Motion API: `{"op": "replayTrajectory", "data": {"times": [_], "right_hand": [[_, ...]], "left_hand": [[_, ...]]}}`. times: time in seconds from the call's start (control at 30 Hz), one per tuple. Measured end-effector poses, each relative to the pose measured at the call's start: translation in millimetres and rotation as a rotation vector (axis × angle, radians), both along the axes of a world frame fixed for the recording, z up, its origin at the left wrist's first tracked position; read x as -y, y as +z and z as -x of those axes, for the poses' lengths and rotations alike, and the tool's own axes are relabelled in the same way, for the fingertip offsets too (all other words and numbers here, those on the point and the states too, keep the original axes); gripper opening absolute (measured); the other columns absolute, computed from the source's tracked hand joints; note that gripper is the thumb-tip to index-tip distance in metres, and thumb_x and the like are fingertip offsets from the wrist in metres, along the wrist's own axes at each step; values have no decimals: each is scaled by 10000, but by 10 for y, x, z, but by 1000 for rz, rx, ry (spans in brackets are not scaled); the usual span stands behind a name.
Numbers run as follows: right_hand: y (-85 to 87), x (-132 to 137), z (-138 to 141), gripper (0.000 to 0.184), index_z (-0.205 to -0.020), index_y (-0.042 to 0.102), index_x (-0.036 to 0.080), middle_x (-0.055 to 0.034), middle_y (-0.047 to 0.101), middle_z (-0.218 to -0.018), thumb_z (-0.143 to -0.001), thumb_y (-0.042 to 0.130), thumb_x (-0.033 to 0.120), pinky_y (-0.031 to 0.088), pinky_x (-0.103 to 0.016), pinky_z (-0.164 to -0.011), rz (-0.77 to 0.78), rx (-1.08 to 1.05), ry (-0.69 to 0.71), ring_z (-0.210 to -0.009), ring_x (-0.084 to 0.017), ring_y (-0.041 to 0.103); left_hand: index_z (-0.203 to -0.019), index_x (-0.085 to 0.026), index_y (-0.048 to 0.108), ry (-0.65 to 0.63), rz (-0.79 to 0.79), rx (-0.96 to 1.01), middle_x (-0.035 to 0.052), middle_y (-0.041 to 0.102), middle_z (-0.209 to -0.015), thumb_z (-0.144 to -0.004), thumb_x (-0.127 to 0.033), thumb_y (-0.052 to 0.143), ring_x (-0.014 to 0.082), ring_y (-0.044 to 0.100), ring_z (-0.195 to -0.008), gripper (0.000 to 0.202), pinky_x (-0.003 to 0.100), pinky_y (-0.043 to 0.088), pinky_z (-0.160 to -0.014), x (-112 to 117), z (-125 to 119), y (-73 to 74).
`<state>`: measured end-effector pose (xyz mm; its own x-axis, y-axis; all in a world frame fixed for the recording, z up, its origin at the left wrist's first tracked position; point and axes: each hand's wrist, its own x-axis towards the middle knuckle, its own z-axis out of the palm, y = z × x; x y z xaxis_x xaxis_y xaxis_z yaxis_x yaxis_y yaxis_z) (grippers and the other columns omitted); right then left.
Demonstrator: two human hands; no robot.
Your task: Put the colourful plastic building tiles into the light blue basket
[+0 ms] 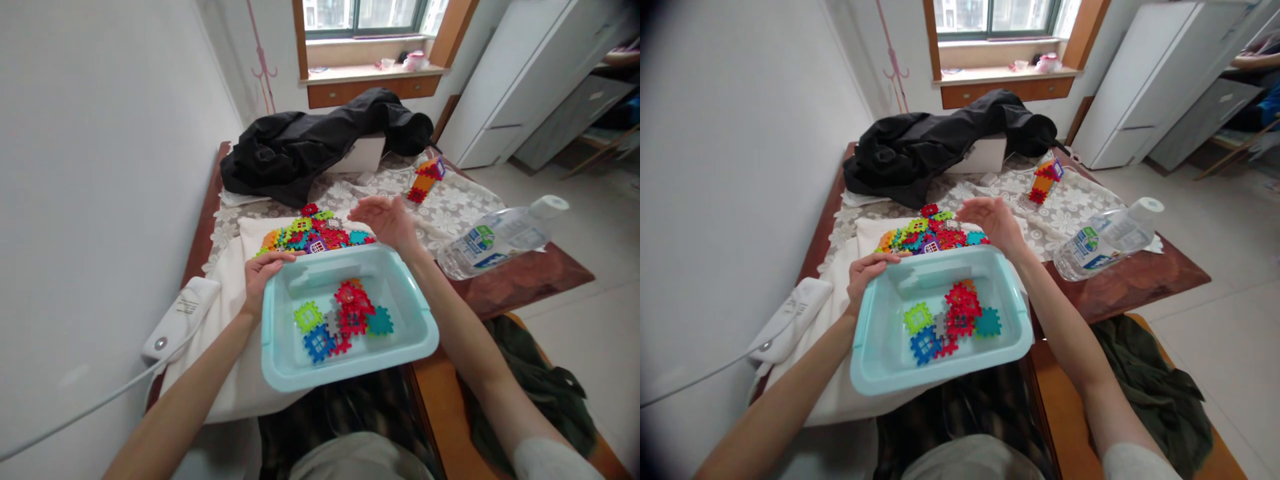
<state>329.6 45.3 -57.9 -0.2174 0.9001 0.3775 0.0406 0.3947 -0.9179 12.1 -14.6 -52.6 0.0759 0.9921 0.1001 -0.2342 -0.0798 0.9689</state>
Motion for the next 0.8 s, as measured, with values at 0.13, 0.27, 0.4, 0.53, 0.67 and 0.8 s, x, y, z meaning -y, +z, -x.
{"op": "replayTrajectory", "data": {"times": [0.13, 0.27, 0.4, 0.53, 0.67, 0.8], "right_hand": [[-427, -210, 38, 750, -1578, 695, 194, -166, 688, -1615, -1043, 640, 716, 502, -561, -1344, -95, 443, 20, -1517, -359, 659], [-610, -296, 35, 627, -1480, 785, 236, -138, 691, -1614, -927, 827, 528, 453, -550, -1373, -212, 603, 121, -1544, -370, 628], [-629, -339, 64, 343, -1163, 867, 228, -129, 827, -1264, -1059, 658, 480, 620, -512, -1141, -282, 632, 53, -1196, -313, 782], [-665, -338, 81, 488, -1412, 802, 213, -176, 737, -1519, -1093, 623, 537, 532, -587, -1271, -312, 629, -80, -1447, -369, 683], [-698, -325, 47, 706, -1663, 635, 287, -122, 590, -1729, -1028, 735, 577, 439, -599, -1369, -280, 713, 61, -1603, -382, 573], [-664, -291, 65, 424, -1343, 816, 267, -102, 809, -1385, -1048, 708, 552, 591, -525, -1180, -220, 650, -18, -1285, -334, 764]], "left_hand": [[-794, -186, 889, -3, -21, -9, 145, 884, -979, -755, -368, 837, 325, 833, -955, 194, 403, 666, -905, -7, -17, -4], [-804, -195, 898, -26, -61, -17, 126, 887, -973, -770, -354, 810, 316, 833, -981, 185, 390, 658, -934, -11, -26, -3], [-804, -202, 900, -28, -90, -18, 119, 889, -982, -769, -363, 798, 333, 836, -1014, 193, 405, 656, -963, -22, -29, -23], [-815, -199, 910, -24, -86, -11, 122, 890, -998, -760, -356, 802, 329, 834, -981, 198, 394, 657, -919, -33, -16, -63], [-824, -201, 919, -46, -90, 10, 121, 892, -1003, -756, -356, 816, 319, 837, -980, 198, 375, 651, -916, -40, -10, -68], [-814, -202, 920, -44, -87, 10, 121, 891, -993, -743, -363, 821, 317, 837, -969, 202, 368, 651, -903, -41, -17, -41]]}}
